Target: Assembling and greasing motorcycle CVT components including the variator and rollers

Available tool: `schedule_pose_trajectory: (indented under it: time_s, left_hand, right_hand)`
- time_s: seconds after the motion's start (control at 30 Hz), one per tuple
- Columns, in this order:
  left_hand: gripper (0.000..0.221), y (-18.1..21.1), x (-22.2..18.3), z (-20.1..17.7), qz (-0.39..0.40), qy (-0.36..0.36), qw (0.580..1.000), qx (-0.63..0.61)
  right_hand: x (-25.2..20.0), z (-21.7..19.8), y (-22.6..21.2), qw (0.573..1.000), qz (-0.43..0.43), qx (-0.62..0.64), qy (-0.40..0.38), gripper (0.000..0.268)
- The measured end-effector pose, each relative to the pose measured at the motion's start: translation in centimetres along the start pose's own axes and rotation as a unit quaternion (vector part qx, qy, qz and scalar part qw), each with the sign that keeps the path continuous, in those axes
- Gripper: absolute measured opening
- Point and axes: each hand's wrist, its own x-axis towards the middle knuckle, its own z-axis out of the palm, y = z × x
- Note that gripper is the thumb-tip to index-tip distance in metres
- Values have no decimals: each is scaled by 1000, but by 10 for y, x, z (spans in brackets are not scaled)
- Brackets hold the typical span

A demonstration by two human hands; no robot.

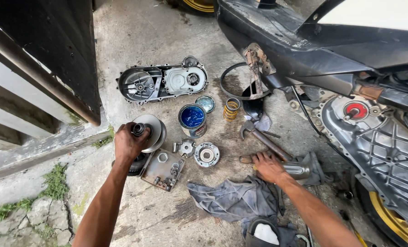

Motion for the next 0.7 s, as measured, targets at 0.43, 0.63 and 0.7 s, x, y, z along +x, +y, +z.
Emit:
schedule_pose_trajectory:
  time_s: [0.43,0.63,0.7]
  left_hand:
    - [57,14,-7,12,-5,-46,999,19]
    - [54,9,-12,16,-21,-64,997,32]
    - [55,12,-14,13,-24,-58,997,33]
  right_hand:
    - [34,-27,76,964,195,147,104,57]
    - [42,-15,130,948,294,80,89,51]
    - [23,-42,130,952,290,61,75,43]
